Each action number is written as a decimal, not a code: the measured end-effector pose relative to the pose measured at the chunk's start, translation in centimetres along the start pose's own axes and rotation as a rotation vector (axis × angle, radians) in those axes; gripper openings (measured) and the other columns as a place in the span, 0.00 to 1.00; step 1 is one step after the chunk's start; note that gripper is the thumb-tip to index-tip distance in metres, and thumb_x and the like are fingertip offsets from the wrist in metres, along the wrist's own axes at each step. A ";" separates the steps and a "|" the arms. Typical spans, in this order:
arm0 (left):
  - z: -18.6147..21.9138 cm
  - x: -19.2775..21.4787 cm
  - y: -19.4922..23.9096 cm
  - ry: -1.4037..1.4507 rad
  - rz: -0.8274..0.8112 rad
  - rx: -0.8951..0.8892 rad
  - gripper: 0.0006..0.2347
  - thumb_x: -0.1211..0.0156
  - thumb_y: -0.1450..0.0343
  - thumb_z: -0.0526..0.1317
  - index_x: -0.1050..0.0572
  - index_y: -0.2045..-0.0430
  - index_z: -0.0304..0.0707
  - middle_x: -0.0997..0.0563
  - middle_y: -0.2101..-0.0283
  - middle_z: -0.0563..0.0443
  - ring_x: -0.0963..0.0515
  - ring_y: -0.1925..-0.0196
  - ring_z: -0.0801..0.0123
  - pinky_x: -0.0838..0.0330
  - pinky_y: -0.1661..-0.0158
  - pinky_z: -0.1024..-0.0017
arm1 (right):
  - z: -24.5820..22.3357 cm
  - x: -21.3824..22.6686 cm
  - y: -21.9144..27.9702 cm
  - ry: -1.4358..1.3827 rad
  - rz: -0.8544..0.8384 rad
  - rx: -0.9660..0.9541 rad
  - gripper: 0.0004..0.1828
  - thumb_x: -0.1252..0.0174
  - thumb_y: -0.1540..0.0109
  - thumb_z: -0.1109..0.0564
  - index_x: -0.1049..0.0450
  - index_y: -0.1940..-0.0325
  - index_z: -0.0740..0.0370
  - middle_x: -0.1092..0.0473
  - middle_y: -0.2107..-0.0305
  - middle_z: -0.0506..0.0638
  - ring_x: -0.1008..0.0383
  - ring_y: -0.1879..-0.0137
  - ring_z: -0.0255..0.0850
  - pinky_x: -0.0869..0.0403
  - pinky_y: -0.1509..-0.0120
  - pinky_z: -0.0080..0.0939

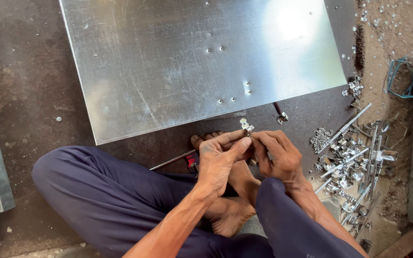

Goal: The person assembles metal panels by aligning hardware components, hammering rivets or pins through pre-drilled holes, and securing latch mechanisms using a small hand tool.

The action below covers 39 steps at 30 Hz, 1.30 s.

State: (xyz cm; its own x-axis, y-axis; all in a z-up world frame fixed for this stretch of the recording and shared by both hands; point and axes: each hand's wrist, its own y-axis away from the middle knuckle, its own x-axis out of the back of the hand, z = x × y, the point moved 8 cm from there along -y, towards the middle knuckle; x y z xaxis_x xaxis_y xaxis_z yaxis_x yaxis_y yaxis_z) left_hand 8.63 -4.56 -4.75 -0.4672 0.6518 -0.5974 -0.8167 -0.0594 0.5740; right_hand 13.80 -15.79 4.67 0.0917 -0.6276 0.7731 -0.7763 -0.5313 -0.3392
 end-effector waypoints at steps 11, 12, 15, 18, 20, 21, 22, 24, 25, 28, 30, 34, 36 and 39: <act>4.5 0.4 2.2 -0.636 0.050 -0.344 0.09 0.34 0.31 0.35 0.16 0.59 0.34 0.15 0.66 0.51 0.19 0.69 0.79 0.27 0.70 0.81 | 5.4 -0.8 -0.3 -0.494 -0.241 -0.499 0.08 0.32 0.42 0.61 0.17 0.58 0.56 0.21 0.56 0.49 0.20 0.55 0.35 0.19 0.59 0.33; 4.9 0.1 2.4 -0.673 0.045 -0.388 0.08 0.34 0.31 0.35 0.16 0.60 0.35 0.16 0.66 0.53 0.21 0.70 0.79 0.29 0.72 0.80 | 5.7 -1.2 -0.4 -0.481 -0.284 -0.516 0.08 0.32 0.43 0.61 0.16 0.60 0.56 0.21 0.55 0.49 0.22 0.56 0.35 0.21 0.62 0.32; 5.6 -0.4 2.6 -0.778 0.007 -0.462 0.08 0.34 0.30 0.34 0.16 0.59 0.37 0.19 0.70 0.53 0.25 0.73 0.76 0.32 0.75 0.77 | 6.4 -1.7 -0.5 -0.570 -0.342 -0.572 0.09 0.32 0.44 0.61 0.16 0.59 0.54 0.21 0.54 0.48 0.22 0.55 0.34 0.20 0.58 0.32; 6.4 -1.0 3.1 -0.919 -0.065 -0.606 0.08 0.35 0.29 0.32 0.16 0.58 0.34 0.22 0.71 0.50 0.26 0.72 0.71 0.31 0.71 0.72 | 6.3 -2.2 -1.3 -0.572 -0.412 -0.577 0.09 0.31 0.46 0.59 0.16 0.61 0.55 0.19 0.58 0.48 0.19 0.57 0.34 0.17 0.59 0.33; 7.1 -1.0 2.7 -0.958 -0.102 -0.632 0.08 0.37 0.30 0.32 0.16 0.59 0.33 0.22 0.70 0.49 0.24 0.70 0.69 0.29 0.68 0.70 | 6.6 -2.2 -1.7 -0.463 -0.433 -0.658 0.14 0.29 0.48 0.58 0.17 0.58 0.55 0.19 0.65 0.48 0.19 0.63 0.34 0.17 0.61 0.32; 7.4 -1.0 2.4 -0.977 -0.124 -0.641 0.08 0.37 0.30 0.31 0.17 0.60 0.33 0.22 0.69 0.48 0.23 0.69 0.68 0.28 0.67 0.69 | 6.7 -2.2 -1.8 -0.407 -0.443 -0.703 0.16 0.28 0.49 0.57 0.17 0.57 0.55 0.19 0.69 0.48 0.19 0.66 0.33 0.18 0.63 0.32; 7.7 -0.4 1.5 -0.943 -0.077 -0.583 0.07 0.37 0.31 0.32 0.18 0.62 0.33 0.20 0.70 0.49 0.21 0.69 0.68 0.26 0.67 0.70 | 6.7 -2.4 -2.4 -0.380 -0.430 -0.716 0.14 0.29 0.48 0.56 0.17 0.58 0.56 0.19 0.70 0.48 0.20 0.68 0.34 0.19 0.65 0.32; 8.6 0.6 -1.1 -0.872 0.011 -0.466 0.05 0.36 0.32 0.35 0.19 0.65 0.35 0.17 0.70 0.51 0.17 0.70 0.68 0.22 0.67 0.71 | 7.2 -2.7 -4.0 -0.323 -0.401 -0.743 0.10 0.30 0.44 0.54 0.15 0.61 0.58 0.19 0.73 0.49 0.21 0.72 0.34 0.23 0.70 0.33; 9.8 0.5 -2.1 -0.920 0.052 -0.519 0.04 0.36 0.32 0.35 0.19 0.67 0.35 0.16 0.70 0.49 0.16 0.70 0.66 0.21 0.65 0.70 | 7.3 -3.2 -4.9 -0.301 -0.390 -0.757 0.10 0.30 0.44 0.54 0.15 0.60 0.58 0.19 0.73 0.49 0.23 0.73 0.34 0.24 0.71 0.33; 12.6 -0.5 -4.4 -1.191 0.159 -0.674 0.03 0.33 0.35 0.34 0.16 0.73 0.35 0.17 0.71 0.41 0.16 0.69 0.57 0.23 0.65 0.63 | 6.9 -4.7 -7.8 -0.223 -0.385 -0.755 0.10 0.31 0.42 0.55 0.16 0.58 0.57 0.20 0.74 0.51 0.26 0.74 0.35 0.28 0.72 0.34; 13.2 -0.7 -5.1 -1.290 0.183 -0.639 0.03 0.32 0.37 0.35 0.15 0.76 0.35 0.16 0.72 0.40 0.16 0.70 0.55 0.24 0.66 0.60 | 6.3 -5.3 -9.2 -0.154 -0.426 -0.705 0.08 0.30 0.42 0.57 0.15 0.59 0.59 0.20 0.74 0.53 0.26 0.73 0.35 0.29 0.71 0.35; 13.2 0.5 -6.7 -1.248 0.170 -0.372 0.04 0.30 0.39 0.37 0.14 0.75 0.39 0.15 0.74 0.44 0.15 0.71 0.58 0.22 0.65 0.62 | 6.6 -5.8 -9.7 -0.118 -0.474 -0.764 0.09 0.31 0.43 0.58 0.16 0.59 0.59 0.20 0.73 0.53 0.28 0.74 0.40 0.31 0.71 0.40; 13.5 0.5 -6.4 -1.216 0.167 -0.427 0.05 0.31 0.39 0.37 0.14 0.74 0.40 0.15 0.75 0.44 0.15 0.72 0.59 0.22 0.65 0.63 | 5.4 -5.6 -10.3 -0.169 -0.372 -0.556 0.11 0.30 0.44 0.59 0.15 0.58 0.62 0.20 0.71 0.50 0.21 0.69 0.34 0.22 0.66 0.34; 12.2 1.5 -2.8 -1.058 0.155 -0.579 0.04 0.33 0.36 0.35 0.14 0.73 0.37 0.16 0.76 0.45 0.15 0.74 0.63 0.22 0.67 0.64 | 0.9 -4.9 -8.7 0.016 -0.249 -0.118 0.22 0.40 0.37 0.61 0.24 0.38 0.63 0.21 0.63 0.55 0.21 0.61 0.42 0.23 0.56 0.41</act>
State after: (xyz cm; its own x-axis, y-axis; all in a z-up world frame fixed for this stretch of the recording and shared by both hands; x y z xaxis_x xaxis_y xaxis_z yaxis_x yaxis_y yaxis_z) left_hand 14.38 5.80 -0.40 -0.2872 0.8866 0.3626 -0.9333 -0.3442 0.1025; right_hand 20.62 -8.61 3.37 0.2800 -0.4761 0.8337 -0.7985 -0.5975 -0.0731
